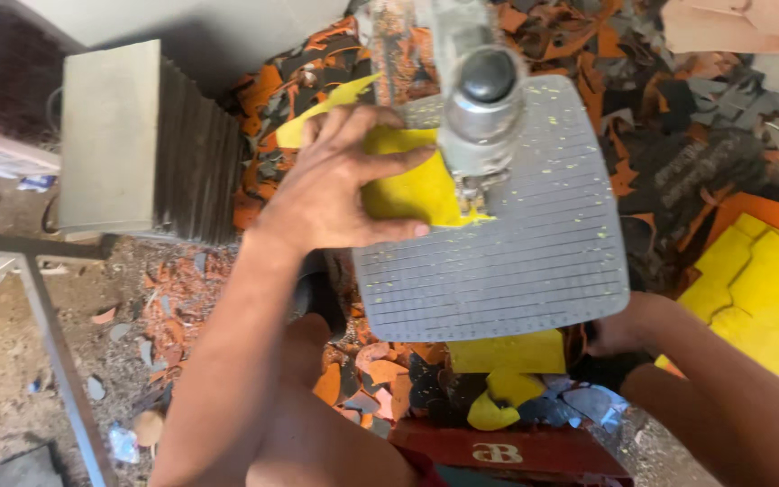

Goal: The person uses a vertical band saw to cut yellow foam sheets into shoe sole shapes. They guide the foam through the blade, rotate the pieces to follow the outline, and remove the cut shapes as they are completed.

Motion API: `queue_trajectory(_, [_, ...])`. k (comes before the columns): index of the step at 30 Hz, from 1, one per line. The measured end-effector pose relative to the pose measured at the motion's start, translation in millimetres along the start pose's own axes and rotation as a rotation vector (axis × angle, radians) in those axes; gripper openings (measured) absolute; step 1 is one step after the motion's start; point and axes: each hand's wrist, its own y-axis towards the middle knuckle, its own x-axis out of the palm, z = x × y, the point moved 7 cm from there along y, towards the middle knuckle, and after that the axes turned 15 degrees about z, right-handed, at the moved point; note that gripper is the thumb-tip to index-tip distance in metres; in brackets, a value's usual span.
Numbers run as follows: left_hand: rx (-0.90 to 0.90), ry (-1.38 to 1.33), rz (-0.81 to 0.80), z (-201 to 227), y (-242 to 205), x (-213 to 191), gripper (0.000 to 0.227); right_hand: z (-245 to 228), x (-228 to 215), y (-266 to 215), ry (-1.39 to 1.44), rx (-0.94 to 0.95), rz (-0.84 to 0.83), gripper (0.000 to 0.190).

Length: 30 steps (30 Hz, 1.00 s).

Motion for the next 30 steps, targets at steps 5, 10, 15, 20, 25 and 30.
queue_trajectory(5, [0.045, -0.036, 0.070, 3, -3, -4, 0.073, -109, -97, -127, 0.061, -0.028, -0.192, 0.028])
queue_trajectory(10, [-0.013, -0.053, 0.061, 0, -8, -2, 0.071, -179, -224, -140, -0.059, -0.309, 0.933, 0.021])
queue_trajectory(15, [-0.044, -0.010, 0.077, 5, -9, -2, 0.071, -177, -252, -109, 0.065, -0.291, 1.221, 0.021])
queue_trajectory(20, [-0.114, 0.010, 0.048, 5, -12, -1, 0.071, -169, -260, -93, 0.243, -0.311, 1.227, 0.019])
queue_trajectory(25, [-0.183, 0.020, 0.061, 6, -14, 2, 0.074, -167, -264, -89, 0.252, -0.356, 1.211, 0.022])
queue_trajectory(30, [-0.238, 0.029, 0.088, 10, -17, 0, 0.076, -167, -268, -85, 0.161, -0.342, 1.198, 0.021])
